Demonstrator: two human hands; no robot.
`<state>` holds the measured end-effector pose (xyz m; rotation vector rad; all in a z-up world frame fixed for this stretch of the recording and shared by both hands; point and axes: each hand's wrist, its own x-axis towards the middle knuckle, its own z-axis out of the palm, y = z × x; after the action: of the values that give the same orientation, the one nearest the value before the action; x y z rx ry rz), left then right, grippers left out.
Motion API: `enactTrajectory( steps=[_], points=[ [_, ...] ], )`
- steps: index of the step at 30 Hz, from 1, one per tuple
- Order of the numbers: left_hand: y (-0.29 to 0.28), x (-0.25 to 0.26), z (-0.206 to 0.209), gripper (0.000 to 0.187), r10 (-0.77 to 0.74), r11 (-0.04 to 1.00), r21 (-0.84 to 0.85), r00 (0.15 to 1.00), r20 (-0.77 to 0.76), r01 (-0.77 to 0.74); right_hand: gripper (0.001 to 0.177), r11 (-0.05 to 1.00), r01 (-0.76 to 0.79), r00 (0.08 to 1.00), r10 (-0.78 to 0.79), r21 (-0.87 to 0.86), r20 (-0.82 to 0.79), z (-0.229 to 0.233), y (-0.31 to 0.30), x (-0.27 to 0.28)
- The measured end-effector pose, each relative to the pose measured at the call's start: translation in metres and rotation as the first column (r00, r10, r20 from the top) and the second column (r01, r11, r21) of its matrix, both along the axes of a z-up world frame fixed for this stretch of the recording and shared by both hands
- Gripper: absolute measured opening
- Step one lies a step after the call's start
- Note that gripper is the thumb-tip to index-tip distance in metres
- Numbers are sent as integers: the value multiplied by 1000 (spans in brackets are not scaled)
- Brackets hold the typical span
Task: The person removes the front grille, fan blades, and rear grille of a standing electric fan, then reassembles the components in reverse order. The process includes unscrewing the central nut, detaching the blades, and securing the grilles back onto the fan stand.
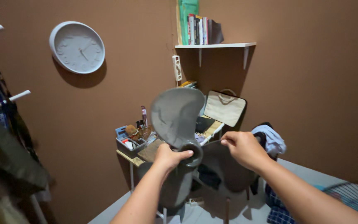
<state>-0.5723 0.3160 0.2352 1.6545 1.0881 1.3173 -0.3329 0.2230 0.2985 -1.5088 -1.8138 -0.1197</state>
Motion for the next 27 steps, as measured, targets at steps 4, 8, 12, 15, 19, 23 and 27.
enactTrajectory(
  steps=[4,8,12,15,19,23,27],
  points=[
    [55,-9,-18,30,29,891,-452,989,145,40,19,997,71,997,-70,-24,43,-6,51,11],
    [120,-30,-32,20,117,774,-576,834,539,264,21,983,166,986,-167,-80,-4,-18,107,31],
    [169,-48,-45,27,206,738,-578,699,685,348,23,962,205,971,-223,-179,-90,-37,171,54],
    [189,-56,-52,29,250,701,-578,615,748,418,23,933,201,947,-263,-300,-184,-68,216,64],
    [220,-64,-57,31,247,697,-556,576,779,453,22,883,218,895,-351,-416,-276,-109,282,64],
    [268,-73,-75,34,268,674,-580,580,769,458,21,854,187,842,-394,-485,-369,-147,337,59],
    [340,-77,-88,29,226,656,-579,606,762,483,21,804,202,805,-462,-560,-373,-164,397,48]
  ],
)
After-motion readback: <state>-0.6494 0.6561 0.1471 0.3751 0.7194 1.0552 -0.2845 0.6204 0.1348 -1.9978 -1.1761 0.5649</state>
